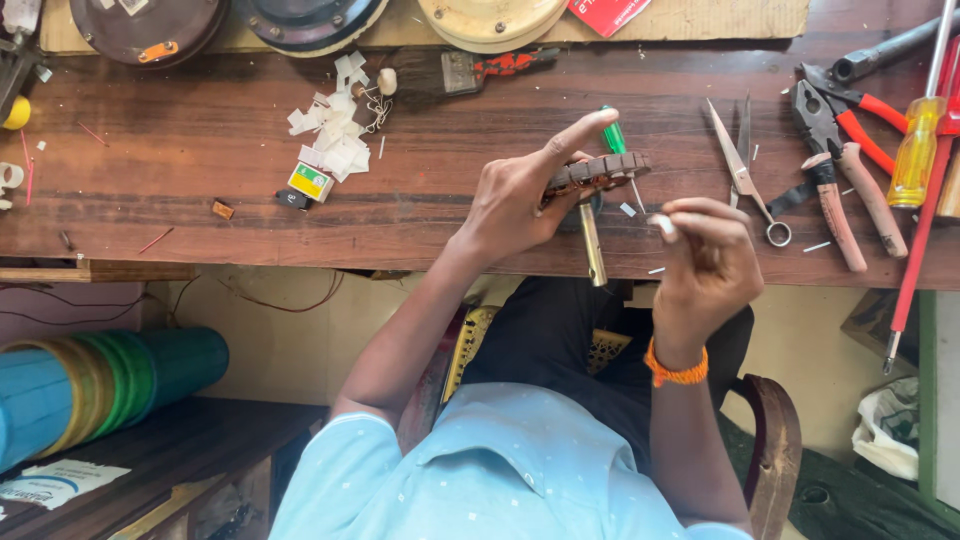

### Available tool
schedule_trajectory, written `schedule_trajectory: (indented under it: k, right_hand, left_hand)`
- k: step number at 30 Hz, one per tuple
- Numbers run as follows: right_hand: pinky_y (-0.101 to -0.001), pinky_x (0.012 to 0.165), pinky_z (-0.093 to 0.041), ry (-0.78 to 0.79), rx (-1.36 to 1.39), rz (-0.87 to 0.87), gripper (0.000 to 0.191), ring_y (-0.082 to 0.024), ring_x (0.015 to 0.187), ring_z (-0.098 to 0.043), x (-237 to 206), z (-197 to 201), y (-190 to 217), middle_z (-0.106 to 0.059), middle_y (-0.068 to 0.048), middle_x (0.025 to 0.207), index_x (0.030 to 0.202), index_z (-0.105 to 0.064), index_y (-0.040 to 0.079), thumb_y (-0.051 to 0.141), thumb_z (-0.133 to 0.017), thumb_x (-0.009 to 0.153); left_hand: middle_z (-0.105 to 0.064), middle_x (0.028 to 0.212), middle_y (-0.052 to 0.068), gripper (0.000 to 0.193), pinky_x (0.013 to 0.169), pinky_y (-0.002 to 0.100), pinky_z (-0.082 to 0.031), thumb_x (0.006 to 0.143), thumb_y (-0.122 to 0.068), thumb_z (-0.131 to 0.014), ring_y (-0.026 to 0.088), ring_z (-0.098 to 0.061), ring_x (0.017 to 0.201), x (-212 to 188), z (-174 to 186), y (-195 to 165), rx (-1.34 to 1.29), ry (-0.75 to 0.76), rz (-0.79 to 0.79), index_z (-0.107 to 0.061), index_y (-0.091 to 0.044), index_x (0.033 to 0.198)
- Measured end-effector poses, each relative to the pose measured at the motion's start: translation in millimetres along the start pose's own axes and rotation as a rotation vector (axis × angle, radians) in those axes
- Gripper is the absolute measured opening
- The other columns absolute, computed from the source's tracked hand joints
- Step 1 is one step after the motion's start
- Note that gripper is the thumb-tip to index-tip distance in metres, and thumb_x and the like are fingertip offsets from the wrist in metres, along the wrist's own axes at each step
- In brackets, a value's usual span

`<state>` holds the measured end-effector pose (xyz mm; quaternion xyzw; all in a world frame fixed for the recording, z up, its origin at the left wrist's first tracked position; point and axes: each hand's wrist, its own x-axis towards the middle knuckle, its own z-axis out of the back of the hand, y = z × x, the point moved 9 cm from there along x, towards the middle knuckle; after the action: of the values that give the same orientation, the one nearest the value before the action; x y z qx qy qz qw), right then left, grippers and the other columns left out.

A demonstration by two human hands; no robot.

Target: The person sits at a workbench repairing a fan motor armature. They cut small white insulation pieces with scissors and insert each piece by hand between the copper windings of the rotor, working around the disc and using a screwdriver at times to help seat the pieces.

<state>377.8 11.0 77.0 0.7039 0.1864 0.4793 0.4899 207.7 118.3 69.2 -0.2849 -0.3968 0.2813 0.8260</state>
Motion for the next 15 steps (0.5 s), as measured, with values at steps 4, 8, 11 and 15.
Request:
schedule_trajectory:
  k: [4,8,11,15]
  right_hand:
    - [-0.0270,0.063,-0.047,-0.007,-0.277,-0.057,0.010,-0.016,0.076,-0.061,13,-12,-23,-0.074,-0.016,0.101,0.098,-0.067,-0.007,-0.012,-0.075,0.094]
    - [-0.0311,0.085,-0.064,0.099,-0.369,0.313,0.016,-0.021,0.101,-0.073,14,-32,-11,-0.072,-0.015,0.112,0.110,-0.068,-0.004,-0.014,-0.076,0.101]
    - [-0.0334,0.083,-0.063,0.083,-0.408,0.403,0.019,-0.023,0.099,-0.073,11,-30,-15,-0.072,-0.015,0.108,0.109,-0.067,-0.004,-0.014,-0.078,0.098]
    - [-0.0352,0.080,-0.062,0.040,-0.389,0.469,0.022,-0.025,0.096,-0.073,8,-26,-20,-0.073,-0.015,0.104,0.109,-0.068,-0.003,-0.014,-0.079,0.094]
  left_hand:
    - [-0.079,0.108,0.002,0.092,0.079,0.038,-0.061,0.091,-0.008,-0.080,0.027,-0.078,0.093,-2,-4,7,-0.055,0.047,0.101,-0.028,-0.035,0.162]
    - [-0.079,0.105,0.002,0.098,0.078,0.039,-0.060,0.089,-0.010,-0.083,0.026,-0.079,0.094,-2,-4,15,-0.112,0.040,0.160,-0.023,-0.034,0.163]
    - [-0.079,0.106,0.002,0.103,0.083,0.039,-0.060,0.088,-0.009,-0.083,0.027,-0.078,0.097,0,-3,13,-0.118,0.032,0.131,-0.019,-0.035,0.164]
    - [-0.079,0.105,0.002,0.095,0.082,0.039,-0.061,0.090,-0.008,-0.081,0.026,-0.079,0.096,4,-4,11,-0.132,0.075,0.169,-0.024,-0.031,0.162]
